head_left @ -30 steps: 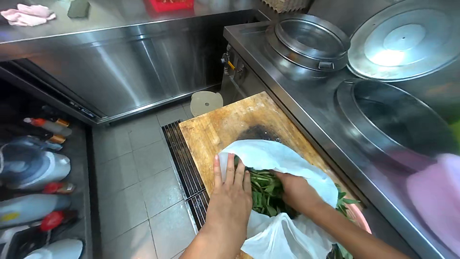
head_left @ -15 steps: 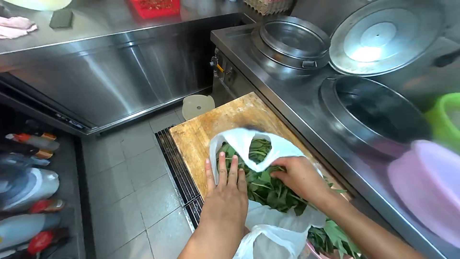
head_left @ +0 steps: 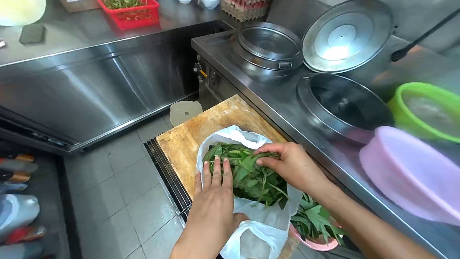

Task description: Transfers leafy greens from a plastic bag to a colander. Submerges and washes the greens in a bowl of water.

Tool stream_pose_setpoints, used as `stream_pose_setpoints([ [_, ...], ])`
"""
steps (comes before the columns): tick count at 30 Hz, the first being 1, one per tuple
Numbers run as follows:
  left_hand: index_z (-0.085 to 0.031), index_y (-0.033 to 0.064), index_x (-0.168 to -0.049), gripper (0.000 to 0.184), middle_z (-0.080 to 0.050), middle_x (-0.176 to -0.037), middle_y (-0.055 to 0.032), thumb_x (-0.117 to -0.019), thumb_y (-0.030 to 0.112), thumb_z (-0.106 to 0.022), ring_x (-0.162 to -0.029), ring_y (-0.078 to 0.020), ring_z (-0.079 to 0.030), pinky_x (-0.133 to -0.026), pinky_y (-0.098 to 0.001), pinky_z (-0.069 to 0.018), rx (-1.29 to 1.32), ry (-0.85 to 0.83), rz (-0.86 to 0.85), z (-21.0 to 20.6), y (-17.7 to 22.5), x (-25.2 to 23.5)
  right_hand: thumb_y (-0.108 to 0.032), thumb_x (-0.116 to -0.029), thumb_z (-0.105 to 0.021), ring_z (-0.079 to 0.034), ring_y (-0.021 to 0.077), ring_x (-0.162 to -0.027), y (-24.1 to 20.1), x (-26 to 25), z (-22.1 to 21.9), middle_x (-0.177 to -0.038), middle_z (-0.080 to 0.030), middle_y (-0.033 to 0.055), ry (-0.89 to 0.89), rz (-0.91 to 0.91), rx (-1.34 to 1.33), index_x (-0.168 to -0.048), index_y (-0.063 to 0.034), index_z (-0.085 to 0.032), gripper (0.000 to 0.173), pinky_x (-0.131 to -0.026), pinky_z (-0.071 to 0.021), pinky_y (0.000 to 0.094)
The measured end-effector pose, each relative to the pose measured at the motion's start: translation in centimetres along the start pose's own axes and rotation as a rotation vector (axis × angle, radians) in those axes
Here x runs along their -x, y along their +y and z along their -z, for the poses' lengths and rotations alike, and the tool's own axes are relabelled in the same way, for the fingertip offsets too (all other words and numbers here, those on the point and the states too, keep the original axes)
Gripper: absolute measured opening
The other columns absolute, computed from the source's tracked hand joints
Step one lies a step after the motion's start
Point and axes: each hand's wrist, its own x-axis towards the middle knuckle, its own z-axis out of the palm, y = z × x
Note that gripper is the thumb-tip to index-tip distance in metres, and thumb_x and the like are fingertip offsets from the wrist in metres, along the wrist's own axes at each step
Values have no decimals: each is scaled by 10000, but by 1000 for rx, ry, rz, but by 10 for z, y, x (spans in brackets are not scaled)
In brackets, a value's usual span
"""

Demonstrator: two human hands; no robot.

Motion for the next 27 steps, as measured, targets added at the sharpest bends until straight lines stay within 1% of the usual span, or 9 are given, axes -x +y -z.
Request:
stream_pose_setpoints([
  [4, -269, 102, -1630, 1231, -326, -1642, -199, -663, 523, -901, -1354, -414, -534, -1013, -599, -511, 347, 325, -76, -11, 3, -1, -109, -909, -783, -700, 71, -882, -13, -3, 11, -999, -763, -34, -112, -51, -207, -1039, -168, -795, 143, -785, -584, 317],
  [6, -311, 166, -1625, 1144, -335, -1645, -157, -695, 505, -884, -1222, -345, -640, -880, -534, -590, 460, 420, -99, -10, 13, 1, -87, -901, -781, -692, 63, -835, -22, 2, 27, -974, -762, -25, -132, -44, -280, -1026, -145, -795, 138, -729, -577, 274],
  [8, -337, 202, -1616, 1039, -352, -1636, -135, -760, 510, -838, -1225, -284, -648, -858, -466, -620, 513, 500, -120, 0, 33, 5, -58, -900, -768, -669, 39, -756, -28, 7, 52, -941, -755, -19, -150, -20, -360, -1020, -122, -787, 138, -634, -543, 215],
  [9, -353, 207, -1611, 995, -357, -1631, -141, -784, 508, -818, -1242, -265, -636, -861, -434, -617, 510, 542, -136, 6, 47, 9, -35, -896, -761, -653, 26, -716, -30, 11, 65, -914, -750, -16, -141, 9, -398, -1014, -113, -784, 144, -592, -519, 189],
  [12, -411, 153, -1579, 903, -360, -1616, -200, -833, 484, -797, -1221, -226, -638, -864, -359, -600, 450, 633, -241, 23, 95, 19, -15, -882, -746, -700, 29, -800, -23, 39, 111, -943, -762, -28, -49, 165, -390, -1008, -118, -785, 167, -669, -588, 180],
  [17, -403, 218, -1588, 947, -336, -1626, -208, -783, 457, -842, -1300, -314, -580, -902, -428, -587, 432, 580, -344, -15, 180, 1, -143, -847, -755, -727, 64, -817, 50, 107, 154, -1003, -773, -62, 216, 181, -247, -999, -202, -794, 168, -660, -627, 215],
  [22, -495, 198, -1536, 875, -400, -1592, -222, -761, 371, -861, -1353, -395, -541, -988, -506, -558, 329, 209, -220, -138, 192, -39, -99, -856, -773, -734, 138, -959, 210, 144, 55, -1074, -772, -2, 202, -175, -498, -1008, -144, -798, 160, -799, -628, 335],
  [25, -428, 119, -1569, 1027, -311, -1616, -297, -694, 391, -892, -1490, -513, -286, -1148, -629, -358, 167, 37, -192, -188, 177, -49, -90, -943, -665, -703, 151, -1135, 272, 152, -30, -1175, -755, 33, 287, -40, -382, -1036, -102, -801, 165, -972, -594, 359],
  [27, -468, 132, -1547, 1108, -310, -1612, -309, -618, 567, -888, -1491, -541, -262, -1151, -671, -334, 56, 92, -277, -210, 172, -54, -90, -959, -597, -733, 198, -1093, 284, 153, -56, -1187, -759, 35, 387, 64, -132, -996, -134, -803, 214, -890, -623, 401],
])
